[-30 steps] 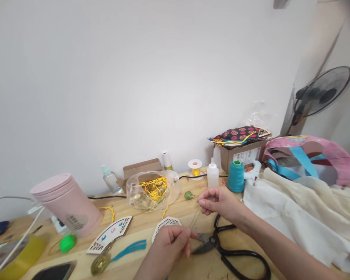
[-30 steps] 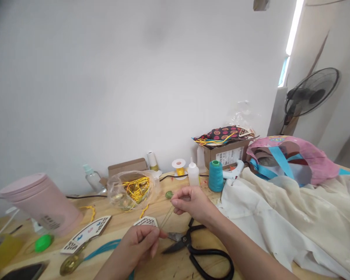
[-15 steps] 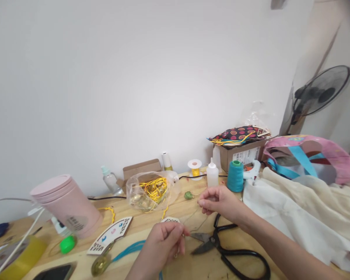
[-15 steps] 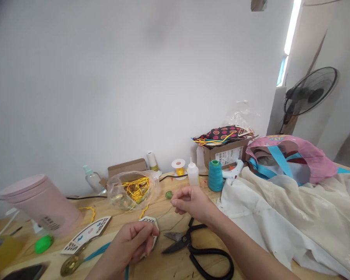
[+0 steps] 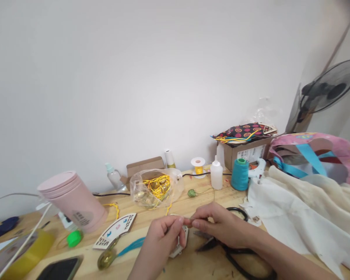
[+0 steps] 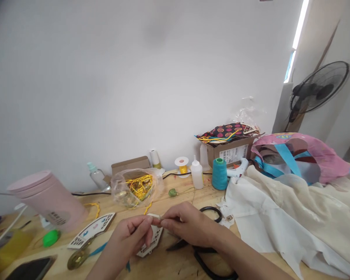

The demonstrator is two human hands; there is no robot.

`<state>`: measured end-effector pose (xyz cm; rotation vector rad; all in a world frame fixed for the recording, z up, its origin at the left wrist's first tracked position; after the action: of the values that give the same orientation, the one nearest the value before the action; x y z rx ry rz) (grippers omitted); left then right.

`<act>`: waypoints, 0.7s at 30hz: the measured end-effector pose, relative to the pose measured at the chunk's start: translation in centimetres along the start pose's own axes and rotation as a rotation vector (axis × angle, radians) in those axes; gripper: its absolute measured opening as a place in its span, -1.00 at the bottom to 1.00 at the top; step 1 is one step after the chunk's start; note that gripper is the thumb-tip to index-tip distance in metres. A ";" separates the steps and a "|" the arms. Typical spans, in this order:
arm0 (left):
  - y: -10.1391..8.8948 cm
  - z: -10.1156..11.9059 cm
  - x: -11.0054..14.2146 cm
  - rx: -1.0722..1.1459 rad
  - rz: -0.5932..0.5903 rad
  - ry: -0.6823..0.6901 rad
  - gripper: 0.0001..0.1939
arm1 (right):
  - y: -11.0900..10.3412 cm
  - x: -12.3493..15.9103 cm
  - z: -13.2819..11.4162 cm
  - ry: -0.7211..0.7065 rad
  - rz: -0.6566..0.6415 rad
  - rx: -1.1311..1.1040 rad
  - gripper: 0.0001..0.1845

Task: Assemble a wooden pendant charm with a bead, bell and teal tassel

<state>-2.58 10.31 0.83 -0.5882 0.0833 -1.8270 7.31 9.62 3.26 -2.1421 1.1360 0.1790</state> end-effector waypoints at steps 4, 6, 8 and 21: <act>0.3 -0.4 -0.2 0.160 -0.058 -0.070 -0.55 | -1.8 -0.2 0.7 -0.004 0.125 0.036 -0.68; 0.6 -0.3 0.0 0.213 -0.090 -0.090 -0.57 | -2.5 -0.3 0.5 -0.019 0.162 0.040 -0.70; 0.9 -0.4 0.1 0.236 -0.127 -0.100 -0.57 | -3.0 -0.3 0.2 -0.031 0.181 0.050 -0.70; 0.6 -0.7 -0.4 0.210 -0.117 -0.087 -0.60 | -4.8 0.2 1.6 0.082 0.284 -0.035 -0.83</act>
<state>-2.26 10.33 -0.19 -0.5316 -0.2033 -1.8916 11.41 12.31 4.43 -2.0258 1.4938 0.2429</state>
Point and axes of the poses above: each hand's wrist, its own x-axis away from the middle knuckle, its own y-axis out of the palm, z = x × y, the point moved 9 cm from there along -x, towards the middle knuckle, and after that the axes turned 15 degrees about -y, right-handed, at the moved point
